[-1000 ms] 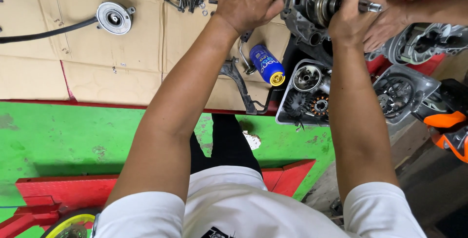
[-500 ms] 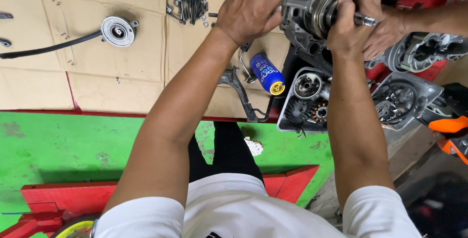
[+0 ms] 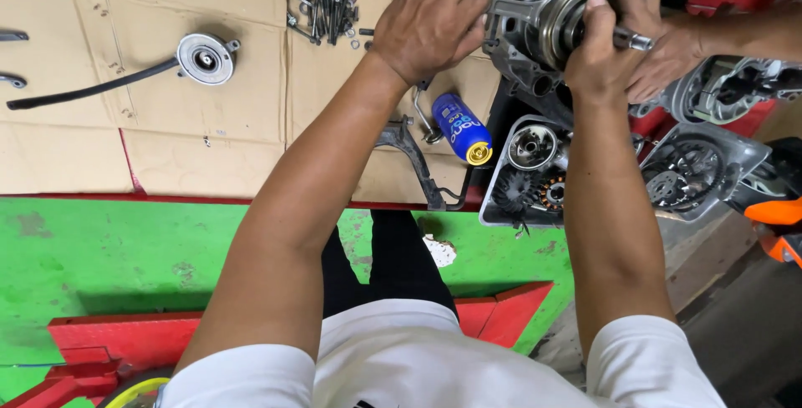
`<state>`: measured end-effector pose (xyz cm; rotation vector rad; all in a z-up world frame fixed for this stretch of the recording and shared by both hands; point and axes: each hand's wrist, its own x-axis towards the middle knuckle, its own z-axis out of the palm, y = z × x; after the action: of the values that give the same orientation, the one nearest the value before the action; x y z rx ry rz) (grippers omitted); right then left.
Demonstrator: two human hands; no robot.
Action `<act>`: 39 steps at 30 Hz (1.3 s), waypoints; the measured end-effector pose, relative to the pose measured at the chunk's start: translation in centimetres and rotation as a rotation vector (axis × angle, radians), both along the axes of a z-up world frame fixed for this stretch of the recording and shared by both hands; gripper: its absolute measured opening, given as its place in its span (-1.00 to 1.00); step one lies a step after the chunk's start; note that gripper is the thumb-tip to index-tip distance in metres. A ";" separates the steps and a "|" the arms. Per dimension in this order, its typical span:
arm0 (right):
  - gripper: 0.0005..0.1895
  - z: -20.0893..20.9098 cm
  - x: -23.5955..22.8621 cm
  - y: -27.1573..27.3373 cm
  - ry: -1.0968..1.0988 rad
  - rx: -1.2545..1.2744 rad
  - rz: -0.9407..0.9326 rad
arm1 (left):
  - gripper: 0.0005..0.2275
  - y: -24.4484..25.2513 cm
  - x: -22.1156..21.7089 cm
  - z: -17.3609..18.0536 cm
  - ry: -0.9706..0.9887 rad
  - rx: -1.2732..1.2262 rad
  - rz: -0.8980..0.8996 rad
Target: The person cleans and assembles various engine components on a workbench. They wipe a metal part with a cloth, handle a chain, and fit a cylindrical component into a larger engine casing. The person also picks up and places down smaller parts and tools throughout the process.
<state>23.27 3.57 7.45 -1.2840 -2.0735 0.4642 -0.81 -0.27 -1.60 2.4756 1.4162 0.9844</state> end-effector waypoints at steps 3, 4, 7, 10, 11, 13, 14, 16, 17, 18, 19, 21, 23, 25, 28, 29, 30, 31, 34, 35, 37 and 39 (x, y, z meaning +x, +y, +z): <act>-0.61 1.1 -0.3 0.0 -0.038 -0.066 0.056 | -0.68 -0.1 0.1 -0.5 -0.010 -0.006 -0.026; -0.63 1.6 -0.5 0.2 -0.038 -0.093 0.104 | -0.68 0.0 0.2 -0.6 0.008 -0.015 -0.017; -0.66 1.1 0.1 1.3 0.072 -0.093 0.166 | -0.62 -0.1 0.2 -0.3 0.005 0.013 0.005; -0.64 2.2 -1.9 0.4 0.022 0.041 0.176 | -0.62 0.0 -0.5 0.3 -0.014 -0.049 -0.006; -0.64 2.0 -1.5 0.6 0.022 0.055 0.177 | -0.62 0.4 -0.5 0.3 -0.012 -0.035 -0.006; -0.58 1.5 -0.7 -0.2 -0.007 0.033 0.114 | -0.66 -0.1 -0.5 0.2 -0.029 0.029 -0.033; -0.58 1.5 -0.6 -0.5 -0.010 0.029 0.112 | -0.66 -0.4 -0.3 0.2 -0.032 0.025 -0.035; -0.60 1.3 -0.4 -0.4 -0.003 0.012 0.115 | -0.66 -0.3 -0.2 0.3 0.011 0.008 -0.011; -0.60 1.5 -0.7 0.1 -0.002 0.020 0.116 | -0.66 0.1 -0.3 0.0 0.012 0.016 -0.010; -0.58 1.7 -0.8 -0.1 -0.020 0.004 0.103 | -0.67 -0.1 -0.1 -0.2 0.012 0.008 0.003; -0.55 1.9 -0.8 -0.3 -0.038 -0.011 0.090 | -0.67 -0.4 0.1 -0.5 0.013 0.001 0.016; -0.59 2.0 -1.2 0.0 -0.016 -0.030 0.108 | -0.70 -0.3 0.0 0.0 -0.007 -0.002 0.016; -0.63 1.8 -1.2 0.2 0.007 -0.043 0.127 | -0.72 -0.2 -0.1 0.2 -0.026 0.000 0.016; -0.57 1.3 -0.8 0.1 -0.010 -0.062 0.075 | -0.72 -0.3 0.1 -0.1 0.009 0.000 0.036; -0.55 1.2 -1.0 0.1 0.000 -0.044 0.088 | -0.70 -0.4 0.3 -0.7 0.003 -0.027 0.032; -0.55 1.3 -1.2 0.1 -0.001 -0.047 0.089 | -0.70 -0.4 0.2 -0.5 0.003 -0.029 0.033; -0.56 1.5 -1.3 0.1 0.010 -0.057 0.094 | -0.70 -0.4 0.2 -0.2 0.011 -0.031 0.032; -0.57 1.7 -1.4 0.1 0.020 -0.068 0.098 | -0.69 -0.3 0.1 0.0 0.019 -0.032 0.031; -0.60 1.4 -1.0 0.7 0.046 -0.086 0.131 | -0.71 -0.2 0.1 -0.1 -0.014 -0.037 0.009; -0.60 1.4 -0.9 0.5 0.048 -0.083 0.131 | -0.71 0.0 0.1 -0.1 -0.013 -0.034 0.009; -0.58 1.1 -0.9 0.1 -0.025 -0.085 0.029 | -0.63 0.1 0.1 -0.3 -0.052 -0.017 -0.018; -0.61 0.7 -0.7 0.1 -0.031 -0.053 0.016 | -0.63 0.0 0.2 -0.9 -0.039 -0.036 -0.027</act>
<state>22.52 3.68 8.19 -1.3139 -2.1111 0.5130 -0.62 -0.23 -2.48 2.4298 1.3735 0.9881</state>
